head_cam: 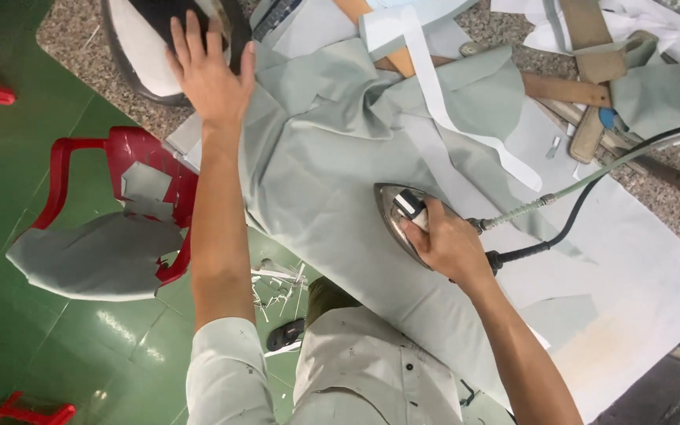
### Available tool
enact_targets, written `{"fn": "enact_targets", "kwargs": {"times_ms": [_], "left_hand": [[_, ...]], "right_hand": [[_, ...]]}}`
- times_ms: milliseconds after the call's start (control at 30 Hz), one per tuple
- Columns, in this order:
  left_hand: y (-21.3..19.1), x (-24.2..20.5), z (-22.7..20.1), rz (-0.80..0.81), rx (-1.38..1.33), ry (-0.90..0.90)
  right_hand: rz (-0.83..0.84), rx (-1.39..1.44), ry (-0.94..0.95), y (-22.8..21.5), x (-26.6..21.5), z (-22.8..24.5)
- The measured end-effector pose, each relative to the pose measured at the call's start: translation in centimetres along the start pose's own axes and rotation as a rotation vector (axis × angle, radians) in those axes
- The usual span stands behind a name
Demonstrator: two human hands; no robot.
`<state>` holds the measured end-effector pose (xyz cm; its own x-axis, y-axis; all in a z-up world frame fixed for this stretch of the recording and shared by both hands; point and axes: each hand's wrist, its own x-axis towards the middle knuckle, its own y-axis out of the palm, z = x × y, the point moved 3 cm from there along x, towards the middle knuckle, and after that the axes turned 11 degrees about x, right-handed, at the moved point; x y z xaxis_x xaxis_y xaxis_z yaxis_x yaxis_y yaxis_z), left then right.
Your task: The person unfolds and smooths a light green fabric on a work table, then uses a steam iron to press it flat. They place a white paper template on the fabric, iron over it, and finally cut the fabric along the template edge with scissors.
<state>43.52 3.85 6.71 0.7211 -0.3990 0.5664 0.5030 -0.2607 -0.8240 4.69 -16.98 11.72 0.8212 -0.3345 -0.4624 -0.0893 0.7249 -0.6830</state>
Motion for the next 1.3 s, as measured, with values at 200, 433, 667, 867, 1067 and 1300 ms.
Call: {"fn": "enact_targets", "kwargs": {"times_ms": [200,433,667,867,1067,1300], "left_hand": [[4.8,-0.9,3.4,0.202,0.272,-0.446],[1.9,-6.9,2.9,0.179,-0.015,-0.526],[-12.6,-19.0,-5.7,0.225,-1.974,-0.793],[-22.8,-32.2,-14.3,0.480,-1.324,-0.430],[-28.2,-39.1,-30.5,0.597,-0.636,0.408],[-20.4,-42.1,-42.5,0.476,-0.641,0.848]], "right_hand": [[0.029,0.193,-0.039,-1.6,-0.4,0.9],[0.087,0.157,-0.012,-1.4,-0.3,0.8],[0.027,0.014,-0.125,-1.1,-0.5,0.7],[0.046,-0.043,-0.155,0.1,-0.4,-0.5],[-0.048,-0.137,-0.180,0.9,-0.3,-0.8],[-0.130,-0.220,-0.165,1.4,-0.6,-1.1]]}}
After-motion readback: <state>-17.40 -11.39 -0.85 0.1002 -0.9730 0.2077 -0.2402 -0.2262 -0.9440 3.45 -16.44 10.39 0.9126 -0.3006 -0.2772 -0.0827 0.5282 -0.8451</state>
